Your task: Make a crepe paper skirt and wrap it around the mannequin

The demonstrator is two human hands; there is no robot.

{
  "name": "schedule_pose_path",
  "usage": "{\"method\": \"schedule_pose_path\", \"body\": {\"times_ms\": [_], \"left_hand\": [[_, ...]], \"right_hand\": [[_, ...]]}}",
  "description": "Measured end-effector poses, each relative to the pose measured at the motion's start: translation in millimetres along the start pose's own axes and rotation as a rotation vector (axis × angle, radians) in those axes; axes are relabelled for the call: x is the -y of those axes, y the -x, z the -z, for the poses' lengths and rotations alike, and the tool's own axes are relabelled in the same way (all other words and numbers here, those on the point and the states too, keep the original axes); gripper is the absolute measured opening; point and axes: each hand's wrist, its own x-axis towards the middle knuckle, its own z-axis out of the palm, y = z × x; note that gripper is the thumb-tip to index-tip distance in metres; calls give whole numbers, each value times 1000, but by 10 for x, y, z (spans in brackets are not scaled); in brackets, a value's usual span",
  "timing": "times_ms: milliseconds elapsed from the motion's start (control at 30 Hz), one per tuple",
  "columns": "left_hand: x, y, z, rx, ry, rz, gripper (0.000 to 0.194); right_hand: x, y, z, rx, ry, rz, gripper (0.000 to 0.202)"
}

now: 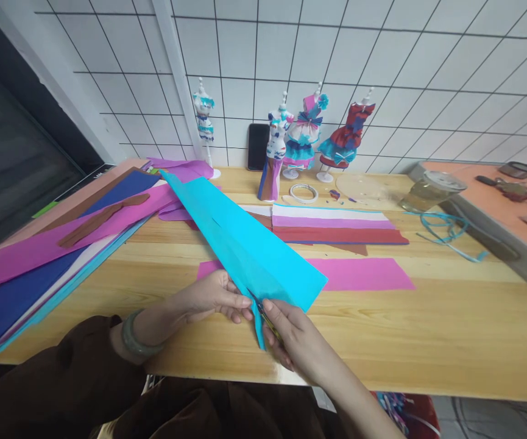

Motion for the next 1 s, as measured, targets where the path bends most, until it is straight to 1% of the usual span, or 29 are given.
{"method": "schedule_pose_path", "body": {"times_ms": [200, 300, 467, 633, 800, 1000], "left_hand": [[7, 2, -6, -19, 15, 8, 32], [4, 3, -13, -21, 36, 5, 32], [-10, 12, -22, -14, 38, -4, 35], [-10, 16, -27, -12, 44, -13, 36], [2, 7, -19, -17, 27, -14, 35], [14, 2, -10, -10, 33, -16, 35]], "right_hand": [[33, -4, -64, -92, 51, -3, 47], [17, -12, -76, -112, 81, -8, 49], [12, -25, -77, -164, 185, 42, 49], [29, -25, -92, -185, 257, 100, 49], [-18, -31, -93, -176, 267, 89, 48], [-35, -30, -81, -189, 323, 125, 48]]}}
